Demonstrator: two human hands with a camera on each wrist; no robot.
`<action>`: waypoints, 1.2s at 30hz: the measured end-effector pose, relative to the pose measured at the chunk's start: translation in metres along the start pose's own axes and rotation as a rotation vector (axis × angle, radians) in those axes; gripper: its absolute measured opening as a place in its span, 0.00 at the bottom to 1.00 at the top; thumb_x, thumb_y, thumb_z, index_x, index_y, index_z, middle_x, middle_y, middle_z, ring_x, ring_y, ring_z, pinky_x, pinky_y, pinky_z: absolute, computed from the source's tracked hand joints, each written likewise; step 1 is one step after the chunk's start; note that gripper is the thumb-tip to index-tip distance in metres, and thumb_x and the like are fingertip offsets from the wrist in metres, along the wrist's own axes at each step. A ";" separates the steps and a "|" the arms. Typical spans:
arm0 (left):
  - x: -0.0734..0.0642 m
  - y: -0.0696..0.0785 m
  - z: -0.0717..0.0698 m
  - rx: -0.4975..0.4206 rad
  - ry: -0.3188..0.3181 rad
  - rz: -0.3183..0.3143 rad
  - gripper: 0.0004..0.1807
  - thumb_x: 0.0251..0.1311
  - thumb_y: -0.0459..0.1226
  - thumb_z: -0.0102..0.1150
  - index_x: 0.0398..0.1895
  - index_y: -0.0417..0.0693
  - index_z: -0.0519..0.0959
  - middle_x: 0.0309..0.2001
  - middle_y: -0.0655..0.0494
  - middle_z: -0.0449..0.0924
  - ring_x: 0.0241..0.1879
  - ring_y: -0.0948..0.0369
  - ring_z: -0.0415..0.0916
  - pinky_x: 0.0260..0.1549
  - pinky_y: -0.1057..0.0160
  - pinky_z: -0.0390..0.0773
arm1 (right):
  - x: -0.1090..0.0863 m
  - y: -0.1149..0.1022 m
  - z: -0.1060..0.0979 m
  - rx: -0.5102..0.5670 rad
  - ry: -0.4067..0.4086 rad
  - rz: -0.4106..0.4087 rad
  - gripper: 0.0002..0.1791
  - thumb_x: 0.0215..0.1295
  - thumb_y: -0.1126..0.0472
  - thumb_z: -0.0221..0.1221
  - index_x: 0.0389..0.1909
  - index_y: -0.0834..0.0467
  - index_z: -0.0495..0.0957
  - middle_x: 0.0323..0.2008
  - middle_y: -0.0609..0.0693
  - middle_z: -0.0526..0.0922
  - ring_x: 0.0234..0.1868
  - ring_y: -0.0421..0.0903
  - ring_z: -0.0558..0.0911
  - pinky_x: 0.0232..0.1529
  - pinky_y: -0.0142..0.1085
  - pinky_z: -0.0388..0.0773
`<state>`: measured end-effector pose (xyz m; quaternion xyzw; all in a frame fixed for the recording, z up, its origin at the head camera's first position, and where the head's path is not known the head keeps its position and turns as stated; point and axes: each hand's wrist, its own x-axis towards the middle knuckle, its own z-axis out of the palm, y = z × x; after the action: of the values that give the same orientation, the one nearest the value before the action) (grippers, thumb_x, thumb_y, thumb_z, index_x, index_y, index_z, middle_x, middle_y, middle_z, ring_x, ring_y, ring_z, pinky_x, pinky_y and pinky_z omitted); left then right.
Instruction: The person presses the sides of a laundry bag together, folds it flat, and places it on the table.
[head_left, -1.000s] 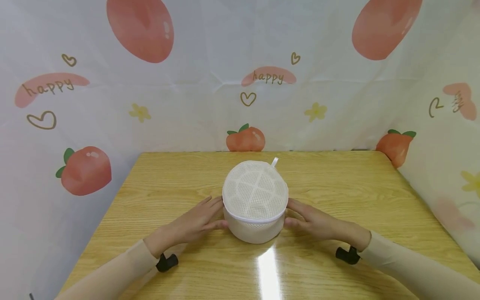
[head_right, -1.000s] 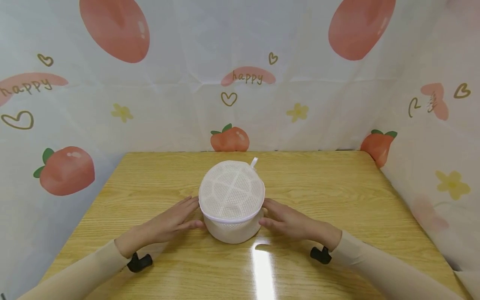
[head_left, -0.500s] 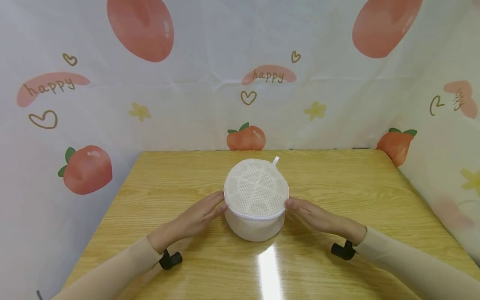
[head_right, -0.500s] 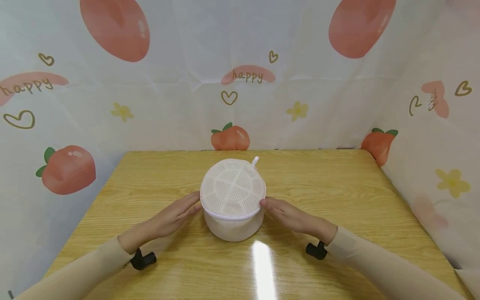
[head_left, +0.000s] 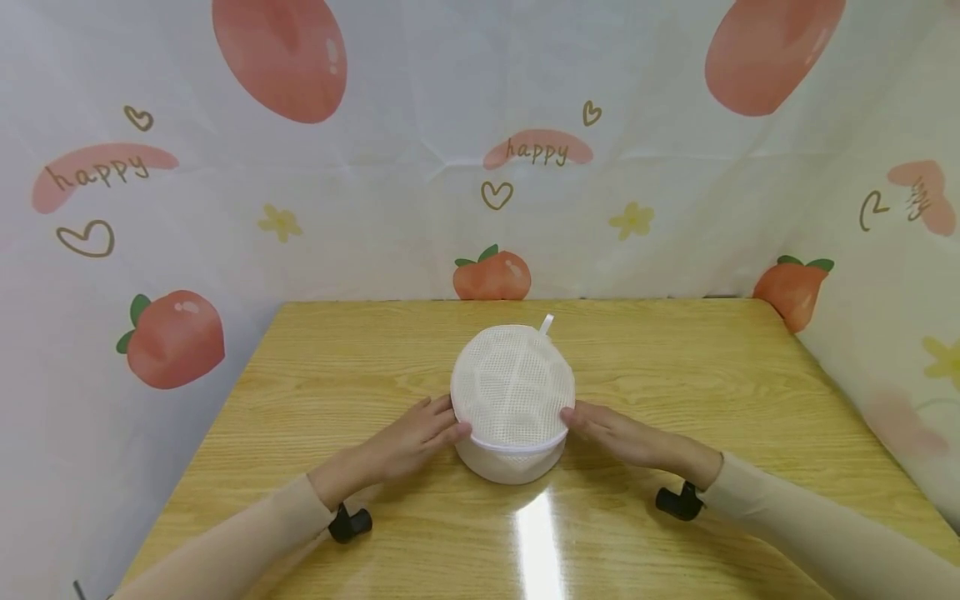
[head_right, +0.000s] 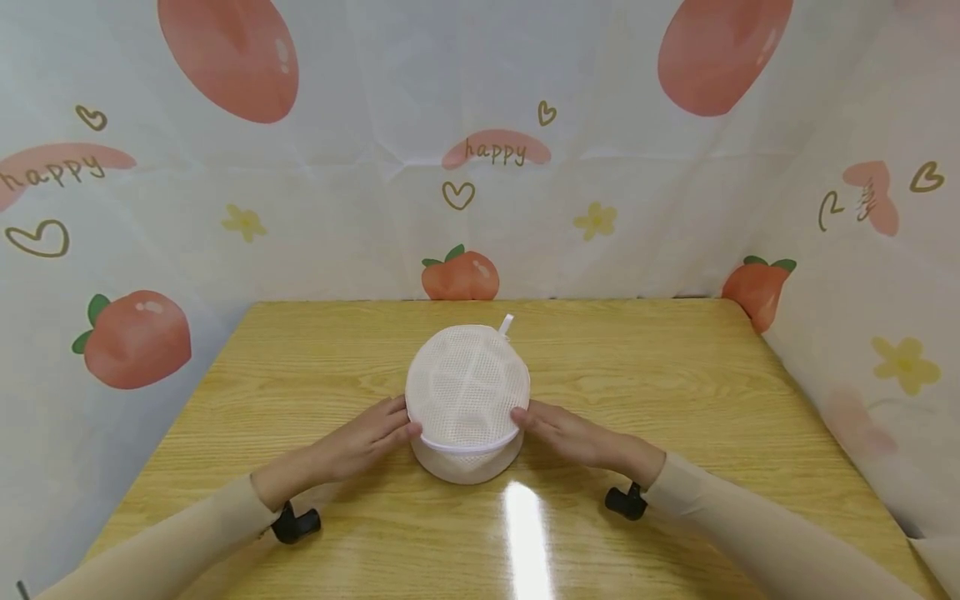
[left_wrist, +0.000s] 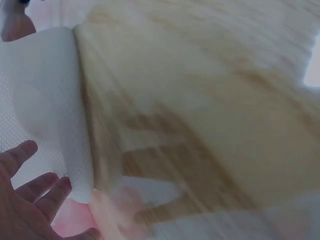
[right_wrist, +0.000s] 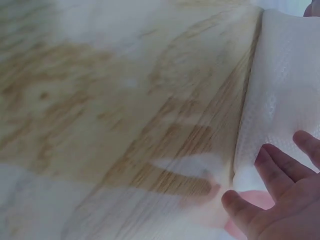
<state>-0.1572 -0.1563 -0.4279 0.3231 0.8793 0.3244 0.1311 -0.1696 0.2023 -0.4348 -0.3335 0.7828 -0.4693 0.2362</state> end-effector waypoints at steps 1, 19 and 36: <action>0.000 -0.001 0.001 0.010 -0.010 -0.008 0.29 0.84 0.51 0.39 0.79 0.49 0.67 0.82 0.45 0.52 0.81 0.48 0.49 0.75 0.31 0.43 | 0.000 0.000 0.000 -0.005 -0.001 0.004 0.29 0.89 0.55 0.33 0.82 0.65 0.52 0.79 0.59 0.60 0.80 0.58 0.54 0.75 0.32 0.52; -0.003 -0.001 -0.008 0.041 0.124 -0.046 0.31 0.82 0.54 0.43 0.80 0.51 0.65 0.79 0.50 0.60 0.79 0.48 0.56 0.74 0.37 0.56 | -0.005 0.001 -0.008 -0.083 0.079 -0.046 0.28 0.88 0.59 0.34 0.81 0.66 0.53 0.80 0.62 0.56 0.80 0.62 0.55 0.77 0.45 0.54; 0.006 -0.002 0.000 -0.017 0.045 -0.036 0.35 0.79 0.57 0.48 0.81 0.52 0.63 0.81 0.48 0.56 0.80 0.49 0.52 0.75 0.32 0.40 | 0.006 0.004 -0.003 -0.026 -0.018 0.037 0.33 0.87 0.49 0.37 0.83 0.62 0.50 0.83 0.65 0.43 0.82 0.66 0.40 0.75 0.69 0.36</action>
<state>-0.1632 -0.1535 -0.4297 0.2987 0.8850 0.3365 0.1196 -0.1765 0.2008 -0.4370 -0.3263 0.7926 -0.4519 0.2472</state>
